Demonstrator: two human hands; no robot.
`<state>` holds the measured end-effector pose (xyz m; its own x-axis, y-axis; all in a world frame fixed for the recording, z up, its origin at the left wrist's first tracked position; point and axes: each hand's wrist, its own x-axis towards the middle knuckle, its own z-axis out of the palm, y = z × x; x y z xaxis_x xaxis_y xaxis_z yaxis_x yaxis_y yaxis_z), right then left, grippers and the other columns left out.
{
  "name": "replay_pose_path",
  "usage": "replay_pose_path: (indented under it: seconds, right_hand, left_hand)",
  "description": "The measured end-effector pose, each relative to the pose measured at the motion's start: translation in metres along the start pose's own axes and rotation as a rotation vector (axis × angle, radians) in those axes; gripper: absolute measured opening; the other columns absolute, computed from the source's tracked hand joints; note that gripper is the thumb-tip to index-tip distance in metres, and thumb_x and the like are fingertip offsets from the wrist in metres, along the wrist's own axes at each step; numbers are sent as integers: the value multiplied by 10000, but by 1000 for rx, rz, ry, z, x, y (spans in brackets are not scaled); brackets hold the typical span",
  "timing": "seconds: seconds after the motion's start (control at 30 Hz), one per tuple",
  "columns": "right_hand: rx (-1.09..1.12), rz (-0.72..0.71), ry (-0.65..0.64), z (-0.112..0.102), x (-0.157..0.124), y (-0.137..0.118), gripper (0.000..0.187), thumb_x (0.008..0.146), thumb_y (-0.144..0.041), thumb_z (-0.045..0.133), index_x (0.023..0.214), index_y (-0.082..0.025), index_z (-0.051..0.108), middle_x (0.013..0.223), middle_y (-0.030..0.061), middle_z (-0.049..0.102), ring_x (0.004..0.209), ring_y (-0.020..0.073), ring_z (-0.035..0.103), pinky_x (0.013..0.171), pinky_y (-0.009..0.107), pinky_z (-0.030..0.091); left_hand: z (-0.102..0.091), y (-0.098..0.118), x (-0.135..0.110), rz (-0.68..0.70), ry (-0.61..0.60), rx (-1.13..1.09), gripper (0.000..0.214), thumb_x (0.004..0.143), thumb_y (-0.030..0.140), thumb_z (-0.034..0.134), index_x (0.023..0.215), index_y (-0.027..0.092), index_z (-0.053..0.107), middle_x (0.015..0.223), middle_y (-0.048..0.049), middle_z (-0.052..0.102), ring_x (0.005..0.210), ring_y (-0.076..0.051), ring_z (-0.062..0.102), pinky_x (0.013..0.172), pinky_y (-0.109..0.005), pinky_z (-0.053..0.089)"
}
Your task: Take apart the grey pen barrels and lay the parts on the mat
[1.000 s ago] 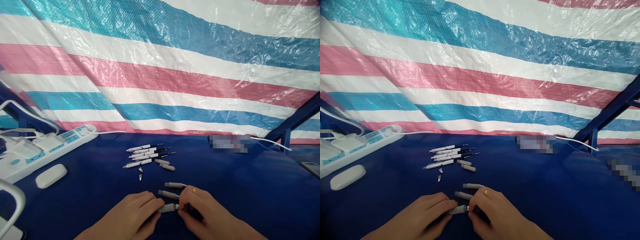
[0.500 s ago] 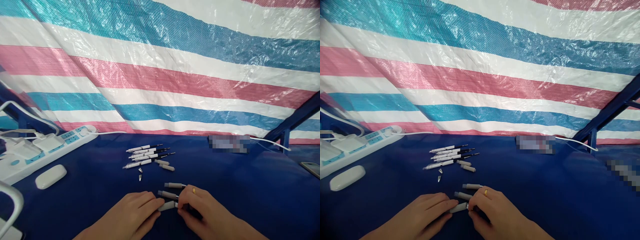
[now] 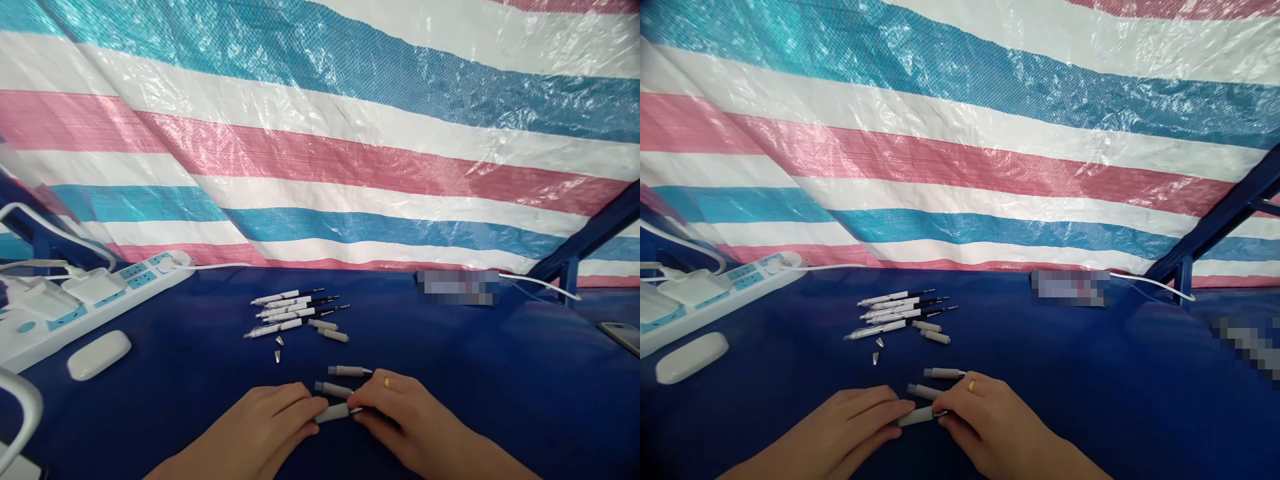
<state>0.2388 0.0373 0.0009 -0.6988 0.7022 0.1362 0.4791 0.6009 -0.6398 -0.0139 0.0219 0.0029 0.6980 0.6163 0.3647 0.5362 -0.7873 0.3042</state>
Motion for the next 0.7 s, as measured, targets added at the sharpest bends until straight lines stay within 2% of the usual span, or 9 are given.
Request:
replay_pose_path:
  seconds: [0.23,0.4,0.7]
  right_hand:
    - [-127,-54,22,5,-1,3,216,943,-235,409,1081,-250,574,856,-15,645,757,83,566,697,191,424]
    - [-334,-151,34,8,0,3,190,945,-227,386,843,-191,542,702,-14,593,616,100,481,592,229,353]
    - [-458,-234,69,14,1,4,173,935,-254,446,783,-190,498,671,-27,567,580,101,446,582,243,318]
  left_hand:
    - [1,-1,1,-17,29,-27,251,1001,235,383,1166,244,573,865,-11,652,706,-119,647,659,-168,531]
    - [2,0,1,-25,70,-13,250,997,228,389,1159,253,578,885,-10,659,718,-117,652,666,-169,531]
    - [1,5,-1,-14,-22,41,266,1018,228,297,1180,253,507,953,0,672,793,-154,660,641,-232,528]
